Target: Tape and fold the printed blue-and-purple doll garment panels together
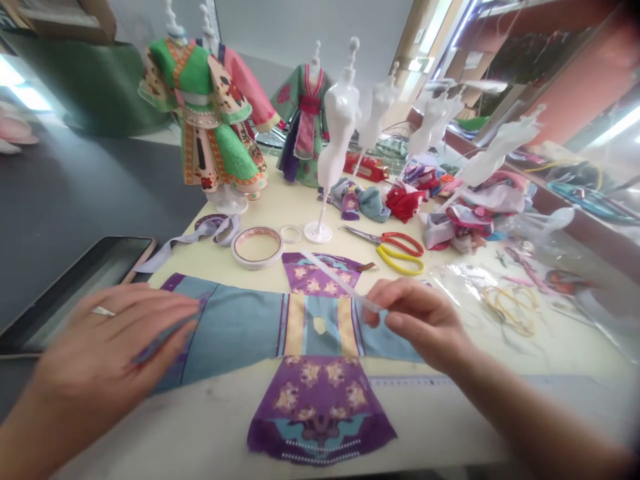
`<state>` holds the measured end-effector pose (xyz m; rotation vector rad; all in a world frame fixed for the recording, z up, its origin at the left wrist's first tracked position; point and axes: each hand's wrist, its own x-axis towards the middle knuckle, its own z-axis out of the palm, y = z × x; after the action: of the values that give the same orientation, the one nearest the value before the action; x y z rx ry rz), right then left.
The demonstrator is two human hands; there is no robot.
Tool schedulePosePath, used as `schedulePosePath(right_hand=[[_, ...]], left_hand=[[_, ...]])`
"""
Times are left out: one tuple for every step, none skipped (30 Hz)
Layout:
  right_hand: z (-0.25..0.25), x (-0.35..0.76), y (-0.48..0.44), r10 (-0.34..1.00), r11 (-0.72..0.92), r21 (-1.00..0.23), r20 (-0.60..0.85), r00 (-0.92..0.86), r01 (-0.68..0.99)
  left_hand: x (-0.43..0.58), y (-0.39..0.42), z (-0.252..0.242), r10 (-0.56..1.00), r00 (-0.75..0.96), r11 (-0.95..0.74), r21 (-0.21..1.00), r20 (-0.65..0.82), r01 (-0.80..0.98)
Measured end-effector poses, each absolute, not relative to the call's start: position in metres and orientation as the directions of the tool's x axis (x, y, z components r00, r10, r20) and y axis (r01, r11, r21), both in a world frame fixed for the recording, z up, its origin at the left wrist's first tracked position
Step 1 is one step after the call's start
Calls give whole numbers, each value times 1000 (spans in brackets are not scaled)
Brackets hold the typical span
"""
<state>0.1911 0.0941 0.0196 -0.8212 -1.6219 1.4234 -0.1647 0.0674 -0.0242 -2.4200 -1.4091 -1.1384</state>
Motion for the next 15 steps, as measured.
schedulePosePath(right_hand=[[18,199,92,885,199,-980,185,-428,-13],[15,206,90,894,239,-971,213,-393,17],[12,212,88,904,269,-962,233,-358,53],[9,218,87,913,290,-953,247,-324,93],[5,223,86,922,302,-944,252,-295,136],[1,228,85,925,317,-932,262,-276,176],[-4,231,85,922,340,-917,281,-266,207],[-8,235,84,914,369,-900,307,-266,230],[-12,238,84,900,405,-881,339,-273,243],[-16,240,84,884,442,-861,372,-282,250],[-19,242,84,866,478,-841,405,-293,253],[-22,244,83,850,507,-822,428,-306,258],[-25,246,83,837,530,-804,443,-322,269],[-28,248,83,821,554,-782,457,-342,284],[-30,249,83,805,579,-756,469,-364,306]], left_hand=[[-152,66,-20,734,358,-559,212,578,802],[-138,64,-18,715,430,-605,179,551,776],[-122,62,-15,680,474,-653,169,560,738],[-106,61,-14,654,517,-698,177,552,694],[-92,60,-13,663,538,-709,208,520,673],[-79,60,-12,655,543,-724,230,526,651],[-68,61,-12,666,539,-720,255,516,645],[-61,63,-12,687,538,-704,265,488,659],[-56,66,-12,702,547,-695,271,456,666],[-54,68,-13,720,549,-682,281,425,676],[-54,71,-14,736,553,-668,288,391,686],[-54,73,-15,749,556,-657,296,361,693],[-56,75,-16,760,557,-647,305,334,699],[-57,77,-18,769,560,-638,314,308,704],[-58,78,-19,775,563,-632,320,288,706]])
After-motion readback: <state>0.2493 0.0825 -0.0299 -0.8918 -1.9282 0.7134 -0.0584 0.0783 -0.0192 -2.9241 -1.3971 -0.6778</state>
